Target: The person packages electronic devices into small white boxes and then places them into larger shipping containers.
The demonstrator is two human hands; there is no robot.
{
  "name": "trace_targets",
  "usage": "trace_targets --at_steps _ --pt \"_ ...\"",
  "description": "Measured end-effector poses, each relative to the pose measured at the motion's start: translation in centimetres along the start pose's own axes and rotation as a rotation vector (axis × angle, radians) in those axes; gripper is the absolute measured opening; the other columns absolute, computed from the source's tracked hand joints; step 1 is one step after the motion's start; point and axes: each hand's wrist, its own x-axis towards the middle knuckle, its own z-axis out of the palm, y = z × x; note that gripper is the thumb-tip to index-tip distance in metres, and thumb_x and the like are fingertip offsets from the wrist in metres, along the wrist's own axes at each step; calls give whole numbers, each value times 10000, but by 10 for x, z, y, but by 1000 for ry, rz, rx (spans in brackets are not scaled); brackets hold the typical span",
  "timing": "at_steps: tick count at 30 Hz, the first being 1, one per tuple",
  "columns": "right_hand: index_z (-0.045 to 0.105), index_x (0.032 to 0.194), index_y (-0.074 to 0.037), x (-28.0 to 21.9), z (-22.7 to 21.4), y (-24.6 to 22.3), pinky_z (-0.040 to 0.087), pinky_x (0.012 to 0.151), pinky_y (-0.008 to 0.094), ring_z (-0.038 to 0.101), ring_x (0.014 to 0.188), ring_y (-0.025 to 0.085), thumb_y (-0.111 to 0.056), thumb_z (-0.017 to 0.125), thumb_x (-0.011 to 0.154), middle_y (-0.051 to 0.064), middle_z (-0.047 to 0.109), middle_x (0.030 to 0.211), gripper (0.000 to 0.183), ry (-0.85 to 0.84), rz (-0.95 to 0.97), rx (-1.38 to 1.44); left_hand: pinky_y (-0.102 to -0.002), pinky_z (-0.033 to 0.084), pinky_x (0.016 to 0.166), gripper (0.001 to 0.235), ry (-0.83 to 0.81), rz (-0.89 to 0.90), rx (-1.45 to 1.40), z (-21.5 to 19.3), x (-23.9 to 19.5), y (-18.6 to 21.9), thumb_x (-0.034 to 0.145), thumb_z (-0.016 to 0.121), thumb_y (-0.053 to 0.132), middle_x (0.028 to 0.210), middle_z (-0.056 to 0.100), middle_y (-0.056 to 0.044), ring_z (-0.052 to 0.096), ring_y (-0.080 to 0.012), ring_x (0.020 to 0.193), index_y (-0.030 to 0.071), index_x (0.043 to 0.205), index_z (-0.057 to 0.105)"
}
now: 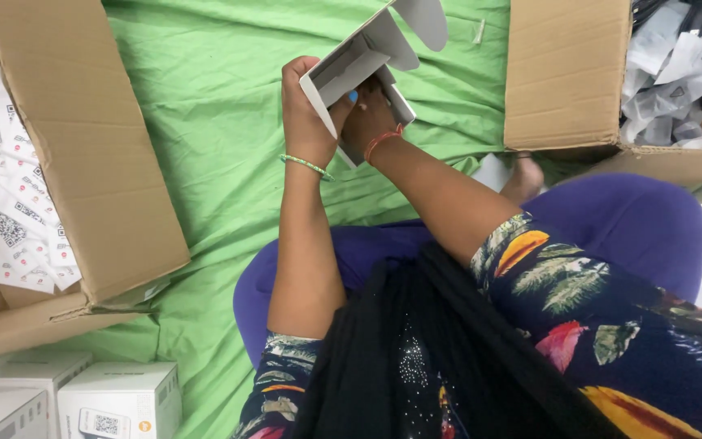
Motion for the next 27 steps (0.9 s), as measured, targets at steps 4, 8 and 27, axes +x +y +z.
trace_targets --at_steps 4,8,27 --pt "574 1373 -28 -7 -24 -6 262 1165 546 399 1373 432 -280 564 913 241 537 1417 525 79 90 194 -363 512 1008 583 -18 -41 -10 -2 1 0 793 864 40 1211 575 -97 588 -253 1133 41 1243 494" --pt "630 1324 -50 -16 -33 -6 259 1177 563 399 1382 414 -226 585 920 206 566 1406 444 277 -13 257 -358 519 1011 589 6 -19 -46 -1 0 -6 789 848 12 1212 573 -105 605 -254 1130 34 1252 486" --pt "572 1204 -116 -118 -251 123 471 696 279 595 839 107 -281 789 967 -24 612 960 361 2 71 1688 -488 276 1202 1319 -456 -17 371 -42 -15 20 460 1024 84 1557 289 -257 202 -456 1490 101 1521 242"
